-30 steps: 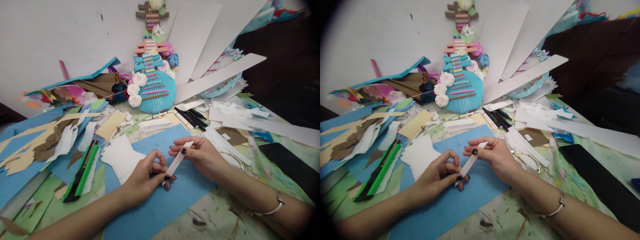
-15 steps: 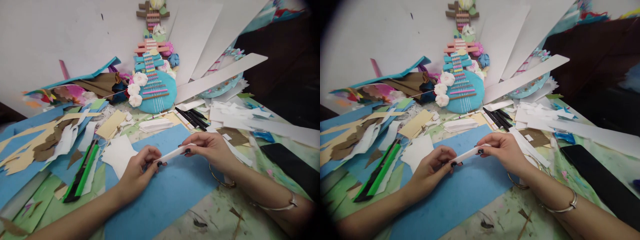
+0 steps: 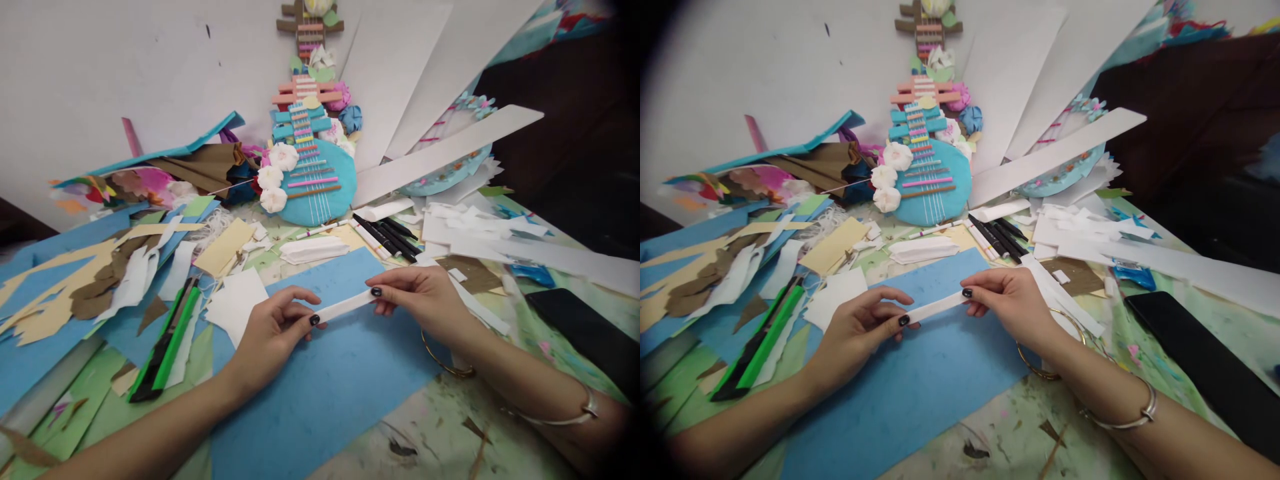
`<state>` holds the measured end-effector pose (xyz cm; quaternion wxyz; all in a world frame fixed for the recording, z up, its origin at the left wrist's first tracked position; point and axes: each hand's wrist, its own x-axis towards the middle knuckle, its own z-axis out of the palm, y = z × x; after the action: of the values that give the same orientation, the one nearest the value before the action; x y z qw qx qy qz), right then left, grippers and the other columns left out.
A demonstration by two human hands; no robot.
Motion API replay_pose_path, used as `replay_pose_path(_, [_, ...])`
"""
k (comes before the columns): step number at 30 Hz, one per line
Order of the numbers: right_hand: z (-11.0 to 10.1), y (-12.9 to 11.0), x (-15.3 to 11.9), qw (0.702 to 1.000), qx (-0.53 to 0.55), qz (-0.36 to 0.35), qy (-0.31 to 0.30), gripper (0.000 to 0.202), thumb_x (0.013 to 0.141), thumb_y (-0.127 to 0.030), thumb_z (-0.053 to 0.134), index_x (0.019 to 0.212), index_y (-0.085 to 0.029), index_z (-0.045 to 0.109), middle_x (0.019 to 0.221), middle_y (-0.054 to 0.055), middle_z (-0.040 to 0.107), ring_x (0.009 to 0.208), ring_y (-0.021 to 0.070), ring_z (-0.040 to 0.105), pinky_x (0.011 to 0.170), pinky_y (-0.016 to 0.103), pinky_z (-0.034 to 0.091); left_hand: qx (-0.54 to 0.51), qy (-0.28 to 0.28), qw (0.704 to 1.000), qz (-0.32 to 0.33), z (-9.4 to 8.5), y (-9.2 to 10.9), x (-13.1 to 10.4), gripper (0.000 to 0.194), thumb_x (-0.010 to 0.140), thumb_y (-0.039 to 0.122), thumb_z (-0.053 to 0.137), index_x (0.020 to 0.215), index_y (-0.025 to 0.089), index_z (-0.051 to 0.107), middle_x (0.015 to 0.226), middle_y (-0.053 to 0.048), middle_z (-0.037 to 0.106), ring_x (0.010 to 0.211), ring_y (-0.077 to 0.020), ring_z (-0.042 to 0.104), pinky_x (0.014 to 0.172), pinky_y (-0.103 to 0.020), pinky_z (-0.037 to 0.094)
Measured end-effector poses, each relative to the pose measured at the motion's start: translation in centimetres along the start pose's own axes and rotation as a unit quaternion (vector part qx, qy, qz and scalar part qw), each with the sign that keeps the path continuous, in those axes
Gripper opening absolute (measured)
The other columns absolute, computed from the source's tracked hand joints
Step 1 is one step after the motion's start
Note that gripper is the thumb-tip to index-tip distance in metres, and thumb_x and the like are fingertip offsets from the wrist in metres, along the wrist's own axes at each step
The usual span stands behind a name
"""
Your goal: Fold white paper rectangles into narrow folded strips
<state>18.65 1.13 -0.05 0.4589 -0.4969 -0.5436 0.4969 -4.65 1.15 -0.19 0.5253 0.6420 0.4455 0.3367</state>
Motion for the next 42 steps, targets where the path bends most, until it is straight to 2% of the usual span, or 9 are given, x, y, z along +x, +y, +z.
replay_pose_path(5, [-0.4,0.8,0.4,0.985,-0.169,-0.029,-0.028,0.016,0.079,-0.026,0.059,0.087,-0.016,0.067,0.059,0.000,0.065,0.048,0.0096,0.053,0.048,0.022,0.041,0.104,0.005,0.994,0.024,-0.5,-0.3,0.4,0.010,0.084,0.024,0.051,0.091,0.018,0.048,0.058,0.004,0.058,0.054,-0.0106,0.050,0.053,-0.021,0.035])
replay_pose_path(12, [0.0,1.3,0.5,0.895,-0.415,-0.148,-0.067,0.022,0.080,-0.012,0.050,0.091,-0.018,0.068,0.070,0.002,0.061,0.062,0.0117,0.052,0.060,0.023,0.037,0.326,-0.070,0.940,0.078,-0.5,-0.4,0.7,0.012,0.083,0.014,0.041,0.091,0.020,0.048,0.060,0.005,0.046,0.058,-0.0128,0.042,0.058,-0.024,0.031])
replay_pose_path(15, [0.0,1.5,0.7,0.881,-0.434,-0.168,-0.084,0.027,0.079,-0.008,0.050,0.092,-0.021,0.070,0.069,0.002,0.058,0.067,0.0132,0.052,0.064,0.024,0.037,0.373,-0.083,0.919,0.095,-0.5,-0.4,0.7,0.016,0.082,0.012,0.040,0.092,0.019,0.050,0.063,0.004,0.045,0.064,-0.0152,0.045,0.061,-0.026,0.032])
replay_pose_path(20, [-0.5,2.2,1.0,0.869,-0.429,-0.229,-0.086,0.032,0.082,-0.010,0.052,0.102,-0.027,0.070,0.065,0.001,0.053,0.069,0.0141,0.047,0.064,0.025,0.037,0.367,-0.080,0.923,0.086,-0.9,-0.5,0.8,0.017,0.082,0.013,0.044,0.095,0.019,0.053,0.056,0.006,0.037,0.058,-0.0138,0.042,0.058,-0.025,0.032])
replay_pose_path(24, [-0.6,2.7,1.2,0.840,-0.426,-0.320,-0.100,0.033,0.087,-0.010,0.047,0.098,-0.030,0.071,0.071,0.002,0.048,0.071,0.0138,0.042,0.066,0.026,0.035,0.362,-0.076,0.915,0.162,-1.4,-1.0,1.0,0.032,0.082,0.009,0.043,0.105,0.022,0.061,0.084,-0.002,0.049,0.076,-0.0150,0.047,0.069,-0.028,0.040])
replay_pose_path(28, [-0.4,2.6,1.0,0.782,-0.479,-0.376,-0.130,0.031,0.090,-0.014,0.045,0.096,-0.031,0.071,0.071,0.002,0.046,0.070,0.0141,0.038,0.063,0.026,0.030,0.441,-0.095,0.848,0.277,-1.6,-1.7,0.8,0.049,0.084,0.003,0.037,0.119,0.030,0.058,0.106,-0.008,0.048,0.092,-0.0196,0.044,0.081,-0.038,0.043])
replay_pose_path(35, [0.5,0.9,-0.3,0.700,-0.585,-0.391,-0.118,0.027,0.094,-0.024,0.041,0.096,-0.022,0.067,0.086,0.007,0.056,0.083,0.0184,0.043,0.070,0.033,0.033,0.561,-0.082,0.739,0.364,-1.3,-1.7,0.1,0.040,0.087,0.005,0.036,0.121,0.015,0.055,0.117,-0.013,0.054,0.104,-0.0281,0.044,0.086,-0.047,0.044])
replay_pose_path(38, [1.1,0.4,-0.9,0.668,-0.610,-0.402,-0.140,0.028,0.095,-0.021,0.039,0.099,-0.014,0.065,0.099,0.011,0.061,0.096,0.0229,0.047,0.075,0.037,0.037,0.581,-0.100,0.717,0.372,-1.0,-1.3,-0.1,0.037,0.091,0.009,0.033,0.124,0.010,0.051,0.114,-0.016,0.058,0.104,-0.0298,0.049,0.082,-0.048,0.045])
replay_pose_path(42, [1.9,0.5,-1.6,0.650,-0.620,-0.417,-0.140,0.024,0.091,-0.015,0.044,0.094,-0.009,0.067,0.092,0.012,0.066,0.096,0.0240,0.054,0.078,0.039,0.044,0.576,-0.117,0.713,0.383,0.1,-1.1,-0.9,0.040,0.092,0.010,0.030,0.130,0.008,0.043,0.120,-0.019,0.058,0.112,-0.0299,0.052,0.088,-0.047,0.045])
